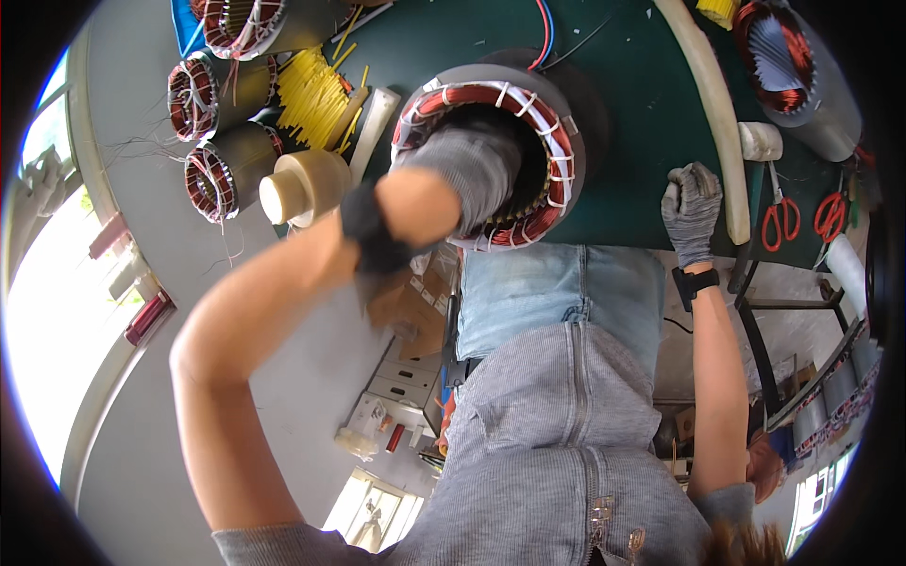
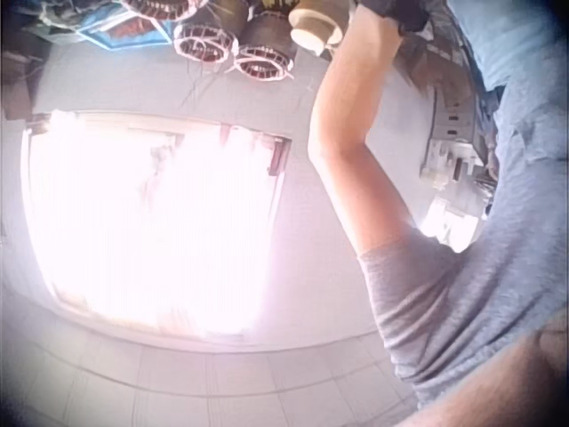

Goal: The person shapes the copper coils inside a motor stator by inserting a wooden block and striking it with a wooden mallet. They then pull wires through the stator, trim them with shears, and use a small hammer and a wooden wedge to further press the coils into place.

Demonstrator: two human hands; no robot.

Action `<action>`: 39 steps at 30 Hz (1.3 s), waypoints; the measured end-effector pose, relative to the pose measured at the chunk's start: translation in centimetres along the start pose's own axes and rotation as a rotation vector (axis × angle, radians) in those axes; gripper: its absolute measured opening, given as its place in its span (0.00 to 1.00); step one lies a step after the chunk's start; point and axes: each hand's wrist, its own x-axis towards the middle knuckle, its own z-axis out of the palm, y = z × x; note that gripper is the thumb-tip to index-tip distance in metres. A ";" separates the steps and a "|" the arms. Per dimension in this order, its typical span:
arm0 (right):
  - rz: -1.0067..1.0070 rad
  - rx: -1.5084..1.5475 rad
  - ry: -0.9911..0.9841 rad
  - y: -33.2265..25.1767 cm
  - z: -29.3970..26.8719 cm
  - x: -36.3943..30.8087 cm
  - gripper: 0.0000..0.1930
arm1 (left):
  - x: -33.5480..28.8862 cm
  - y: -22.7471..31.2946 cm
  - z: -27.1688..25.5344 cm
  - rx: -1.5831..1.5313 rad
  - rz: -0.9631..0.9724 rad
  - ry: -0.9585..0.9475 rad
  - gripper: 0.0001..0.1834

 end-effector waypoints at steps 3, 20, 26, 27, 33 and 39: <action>-0.007 -0.011 0.020 -0.2 0.0 -0.1 0.07 | -4.7 2.5 1.3 -0.132 -0.060 0.339 0.17; 0.394 0.694 -0.098 -5.8 -0.6 3.6 0.07 | -0.7 8.8 2.4 -0.699 -0.607 0.629 0.24; 0.566 1.044 -0.129 -10.3 7.6 2.8 0.16 | -1.0 8.7 2.3 -0.742 -0.509 0.733 0.22; 0.568 1.034 -0.118 -10.1 7.7 2.5 0.16 | -1.1 8.6 2.4 -0.769 -0.496 0.729 0.21; 0.718 0.960 -0.260 -14.1 4.5 2.9 0.25 | -4.1 4.3 4.7 -0.942 -0.386 0.802 0.21; 0.607 1.058 -0.083 -17.7 -1.1 9.2 0.09 | -5.9 -2.4 6.5 -1.429 -0.107 0.783 0.18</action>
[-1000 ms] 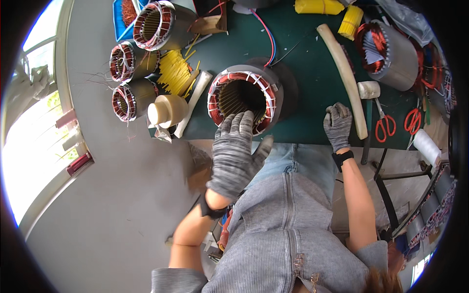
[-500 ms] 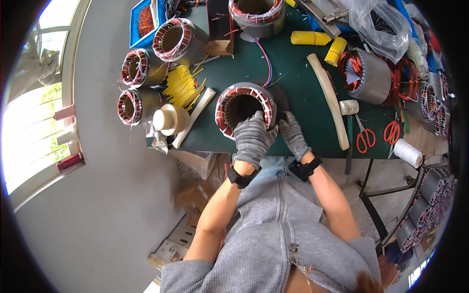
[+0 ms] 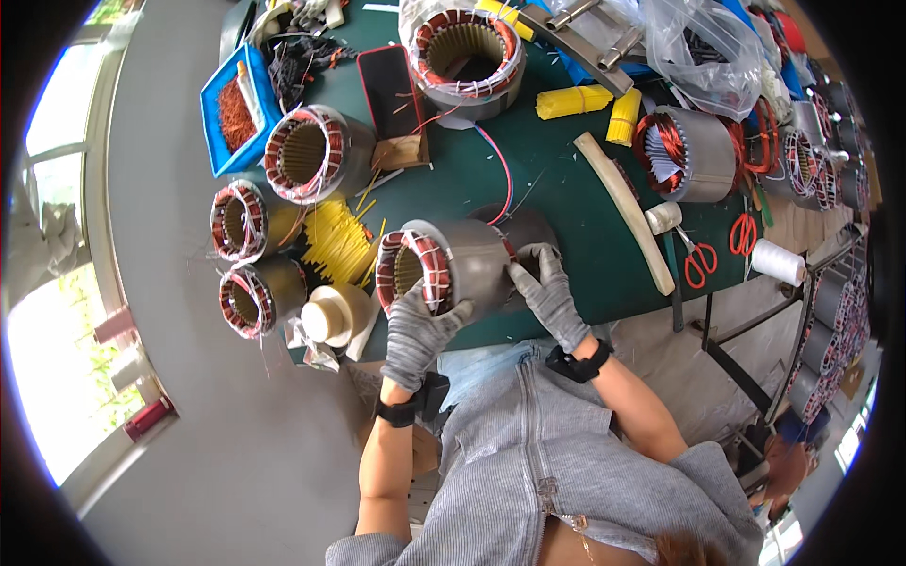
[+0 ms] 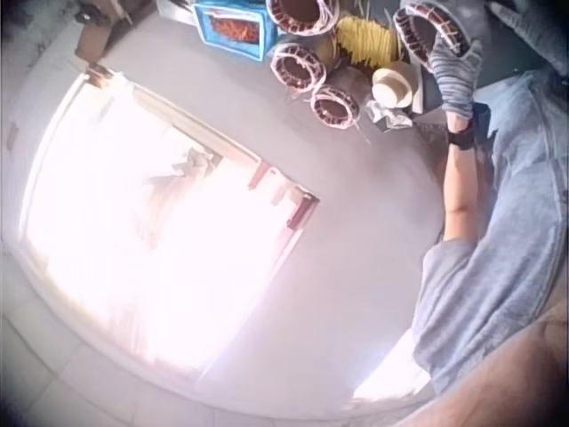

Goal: The person shapes the copper coils inside a motor stator by inserting a wooden block and striking it with a wooden mallet. They then pull wires through the stator, trim them with shears, and use a small hammer and a wooden wedge to further press the coils into place.

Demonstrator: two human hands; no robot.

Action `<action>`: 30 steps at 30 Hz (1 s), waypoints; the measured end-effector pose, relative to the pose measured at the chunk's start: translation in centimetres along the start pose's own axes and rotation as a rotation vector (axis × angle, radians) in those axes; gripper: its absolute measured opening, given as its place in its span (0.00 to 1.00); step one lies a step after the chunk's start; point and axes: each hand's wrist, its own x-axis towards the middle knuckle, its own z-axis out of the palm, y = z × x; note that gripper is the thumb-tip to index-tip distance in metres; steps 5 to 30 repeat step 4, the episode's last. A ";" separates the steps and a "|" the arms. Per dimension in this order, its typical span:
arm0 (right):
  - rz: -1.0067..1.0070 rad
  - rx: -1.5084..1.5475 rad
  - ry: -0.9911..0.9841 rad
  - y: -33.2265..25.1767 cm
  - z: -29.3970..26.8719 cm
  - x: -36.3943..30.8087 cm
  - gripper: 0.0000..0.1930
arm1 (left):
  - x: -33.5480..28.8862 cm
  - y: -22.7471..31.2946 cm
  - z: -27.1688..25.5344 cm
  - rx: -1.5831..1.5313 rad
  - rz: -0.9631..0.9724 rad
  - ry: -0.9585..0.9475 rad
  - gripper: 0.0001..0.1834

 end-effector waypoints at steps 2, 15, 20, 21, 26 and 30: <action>0.325 0.439 -0.178 1.0 0.4 1.8 0.19 | 0.4 2.2 -1.6 0.012 -0.109 -0.087 0.21; 0.527 0.723 -0.289 1.5 1.5 3.6 0.33 | 1.0 -0.8 -2.9 0.279 0.281 -0.020 0.35; 0.527 0.723 -0.289 1.5 1.5 3.6 0.33 | 1.0 -0.8 -2.9 0.279 0.281 -0.020 0.35; 0.527 0.723 -0.289 1.5 1.5 3.6 0.33 | 1.0 -0.8 -2.9 0.279 0.281 -0.020 0.35; 0.527 0.723 -0.289 1.5 1.5 3.6 0.33 | 1.0 -0.8 -2.9 0.279 0.281 -0.020 0.35; 0.527 0.723 -0.289 1.5 1.5 3.6 0.33 | 1.0 -0.8 -2.9 0.279 0.281 -0.020 0.35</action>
